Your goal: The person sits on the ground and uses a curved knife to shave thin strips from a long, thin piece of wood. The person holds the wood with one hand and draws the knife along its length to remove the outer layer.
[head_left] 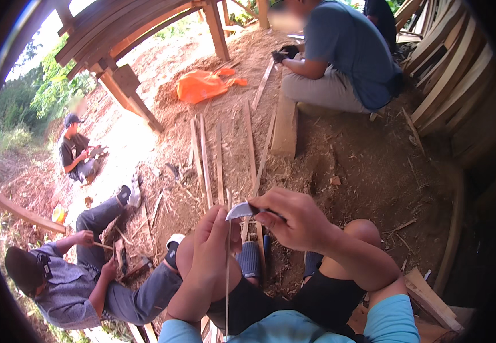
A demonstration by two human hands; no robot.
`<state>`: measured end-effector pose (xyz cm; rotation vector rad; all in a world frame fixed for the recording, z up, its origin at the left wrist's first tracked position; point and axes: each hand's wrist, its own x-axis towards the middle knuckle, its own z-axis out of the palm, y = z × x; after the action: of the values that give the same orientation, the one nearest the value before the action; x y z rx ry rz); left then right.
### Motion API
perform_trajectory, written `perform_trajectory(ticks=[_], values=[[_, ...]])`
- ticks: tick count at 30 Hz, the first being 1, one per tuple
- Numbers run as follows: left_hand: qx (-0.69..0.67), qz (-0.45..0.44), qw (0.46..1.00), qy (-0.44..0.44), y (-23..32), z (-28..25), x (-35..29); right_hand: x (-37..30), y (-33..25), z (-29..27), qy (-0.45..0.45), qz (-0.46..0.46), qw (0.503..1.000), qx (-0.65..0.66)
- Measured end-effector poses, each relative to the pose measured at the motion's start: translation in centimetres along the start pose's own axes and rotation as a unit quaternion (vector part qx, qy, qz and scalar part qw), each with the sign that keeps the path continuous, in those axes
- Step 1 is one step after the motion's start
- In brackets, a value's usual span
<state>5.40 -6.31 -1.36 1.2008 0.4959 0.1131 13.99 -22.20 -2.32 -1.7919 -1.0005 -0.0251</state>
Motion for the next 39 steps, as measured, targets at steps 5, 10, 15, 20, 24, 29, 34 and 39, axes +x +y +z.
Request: perform_trajectory(ticks=[5, 10, 15, 20, 24, 29, 34, 39], values=[[0.033, 0.129, 0.988, -0.074, -1.2, -1.6, 0.7, 0.5, 1.0, 0.6, -0.023, -0.014, 1.000, 0.005], [0.086, 0.165, 0.982, -0.040, -1.3, -0.4, 0.5, 0.1, 1.0, 0.6, -0.002, -0.008, 1.000, -0.010], [0.111, 0.178, 0.977, -0.028, -1.2, -0.7, 0.1, 0.0, 0.6, 0.8, 0.020, 0.000, 0.999, -0.045], [0.109, 0.172, 0.979, -0.016, -1.1, -0.6, 0.1, 0.4, -0.2, 1.2, 0.074, 0.021, 0.990, -0.120], [0.102, 0.166, 0.981, -0.021, -0.7, -0.3, 0.1, 0.7, -0.2, 0.6, 0.072, -0.009, 0.995, -0.074], [0.094, 0.133, 0.986, -0.033, -0.6, -0.7, 0.2, -0.3, -0.7, 1.1, 0.027, -0.007, 0.999, -0.034], [0.082, 0.133, 0.987, -0.037, -0.7, -1.1, -0.3, -0.5, -1.0, 1.2, 0.009, -0.013, 1.000, -0.025], [0.083, 0.131, 0.987, -0.036, -0.5, -1.1, -0.2, -0.2, -1.0, 1.1, 0.008, -0.014, 0.999, -0.032]])
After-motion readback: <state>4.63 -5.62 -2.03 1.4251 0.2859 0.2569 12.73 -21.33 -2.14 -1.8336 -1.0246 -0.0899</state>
